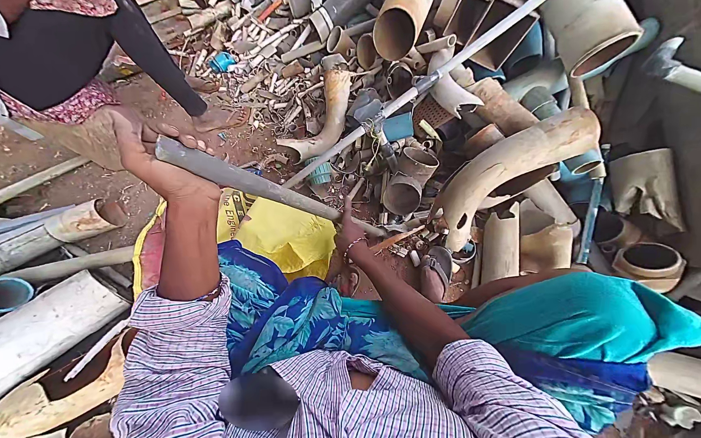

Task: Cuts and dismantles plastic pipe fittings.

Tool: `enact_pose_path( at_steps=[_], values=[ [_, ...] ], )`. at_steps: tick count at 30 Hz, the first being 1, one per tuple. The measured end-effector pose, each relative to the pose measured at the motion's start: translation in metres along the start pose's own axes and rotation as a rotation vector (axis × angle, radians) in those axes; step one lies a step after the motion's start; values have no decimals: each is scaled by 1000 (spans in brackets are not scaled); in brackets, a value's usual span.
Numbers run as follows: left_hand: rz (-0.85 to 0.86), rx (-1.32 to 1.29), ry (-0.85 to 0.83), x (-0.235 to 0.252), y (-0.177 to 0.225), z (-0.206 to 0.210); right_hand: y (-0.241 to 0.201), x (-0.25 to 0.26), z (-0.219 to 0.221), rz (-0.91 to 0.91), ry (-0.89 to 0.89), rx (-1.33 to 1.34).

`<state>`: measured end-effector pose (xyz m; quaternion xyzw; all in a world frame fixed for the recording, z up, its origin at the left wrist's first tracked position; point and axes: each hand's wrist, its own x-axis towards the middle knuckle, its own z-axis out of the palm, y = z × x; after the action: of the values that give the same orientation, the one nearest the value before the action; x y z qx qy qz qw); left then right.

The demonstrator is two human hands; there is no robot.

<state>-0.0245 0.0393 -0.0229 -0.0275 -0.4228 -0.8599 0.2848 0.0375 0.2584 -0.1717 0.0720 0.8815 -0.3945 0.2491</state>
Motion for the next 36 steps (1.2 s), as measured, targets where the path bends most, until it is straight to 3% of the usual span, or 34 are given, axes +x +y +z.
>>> enact_pose_path(
  at_steps=[3, 5, 10, 14, 19, 28, 36],
  values=[
    [181, 136, 192, 2, -11, 3, -36, -32, -3, -193, -42, -42],
    [193, 174, 197, 3, -15, 2, -22, -14, 5, -110, -53, -56],
    [119, 190, 161, -6, -11, 13, 81, 62, 18, 260, -58, 49],
    [56, 185, 147, -9, -15, 18, 59, 53, 12, 337, -33, 202],
    [60, 177, 99, -8, -23, 17, 63, 62, 12, 300, -17, 298],
    [56, 130, -77, -22, -43, 17, 73, 68, 17, 346, 18, 216],
    [-2, 127, -105, -36, -56, 23, 81, 69, 26, 218, 138, 210]
  ],
)
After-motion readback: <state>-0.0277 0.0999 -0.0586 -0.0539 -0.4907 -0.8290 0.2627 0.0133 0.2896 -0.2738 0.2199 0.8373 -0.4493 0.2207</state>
